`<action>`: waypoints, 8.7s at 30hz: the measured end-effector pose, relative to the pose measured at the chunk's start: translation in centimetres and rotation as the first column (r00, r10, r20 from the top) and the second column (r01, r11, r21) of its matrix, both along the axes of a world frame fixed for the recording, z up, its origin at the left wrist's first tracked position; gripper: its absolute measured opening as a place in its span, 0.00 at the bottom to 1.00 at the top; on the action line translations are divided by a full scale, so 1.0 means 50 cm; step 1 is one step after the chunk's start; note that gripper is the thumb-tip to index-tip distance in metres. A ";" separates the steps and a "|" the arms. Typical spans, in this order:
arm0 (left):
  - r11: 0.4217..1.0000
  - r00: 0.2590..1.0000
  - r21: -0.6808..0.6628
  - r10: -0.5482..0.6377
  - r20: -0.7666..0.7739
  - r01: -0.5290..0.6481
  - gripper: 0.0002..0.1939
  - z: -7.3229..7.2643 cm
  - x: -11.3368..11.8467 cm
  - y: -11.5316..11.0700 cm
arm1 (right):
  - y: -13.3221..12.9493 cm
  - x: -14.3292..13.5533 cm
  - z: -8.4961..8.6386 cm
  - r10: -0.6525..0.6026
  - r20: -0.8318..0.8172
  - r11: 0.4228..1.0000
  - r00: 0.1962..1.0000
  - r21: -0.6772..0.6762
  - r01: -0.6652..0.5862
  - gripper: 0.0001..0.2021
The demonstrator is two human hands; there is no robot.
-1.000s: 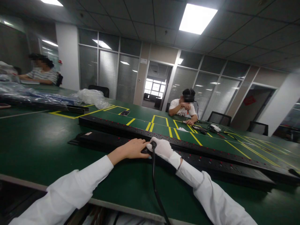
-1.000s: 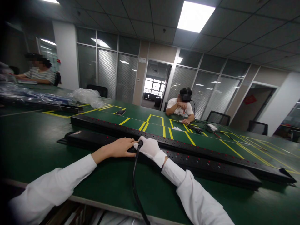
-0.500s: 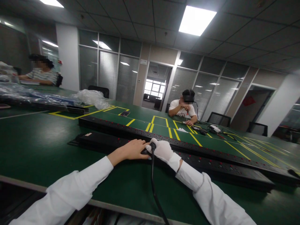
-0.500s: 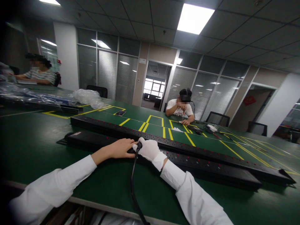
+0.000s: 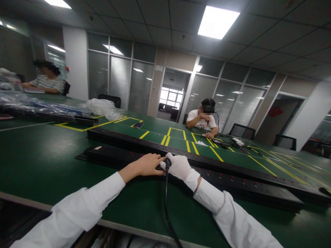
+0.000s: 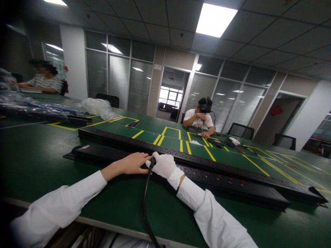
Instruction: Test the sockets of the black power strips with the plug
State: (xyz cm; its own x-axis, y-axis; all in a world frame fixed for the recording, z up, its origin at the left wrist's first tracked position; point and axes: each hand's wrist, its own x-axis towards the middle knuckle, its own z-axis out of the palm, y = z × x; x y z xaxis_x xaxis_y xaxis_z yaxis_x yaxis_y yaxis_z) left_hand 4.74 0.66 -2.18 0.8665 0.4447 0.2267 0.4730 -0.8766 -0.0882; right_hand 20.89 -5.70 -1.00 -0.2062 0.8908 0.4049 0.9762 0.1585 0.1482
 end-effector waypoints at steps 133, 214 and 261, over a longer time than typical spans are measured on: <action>0.999 0.999 -0.040 0.020 0.037 -0.018 0.32 -0.004 0.001 0.002 | 0.012 0.007 0.002 -0.034 -0.131 0.996 0.991 -0.083 0.023 0.22; 1.000 1.000 -0.016 0.001 0.000 -0.001 0.37 0.004 0.000 -0.003 | 0.045 0.053 -0.004 0.216 -0.826 0.942 0.520 0.036 -0.333 0.19; 0.999 1.000 -0.035 0.012 0.006 -0.012 0.36 -0.002 -0.006 0.002 | -0.027 0.096 0.014 0.047 -0.104 0.998 0.993 -0.030 -0.051 0.19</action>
State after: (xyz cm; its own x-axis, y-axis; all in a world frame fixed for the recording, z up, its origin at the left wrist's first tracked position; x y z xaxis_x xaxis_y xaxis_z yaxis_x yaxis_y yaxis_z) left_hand 4.45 0.78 -2.29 0.8598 0.4627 0.2160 0.4838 -0.8735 -0.0546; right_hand 25.67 -7.04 -0.32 -0.2086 0.8939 0.3968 0.9769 0.2097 0.0412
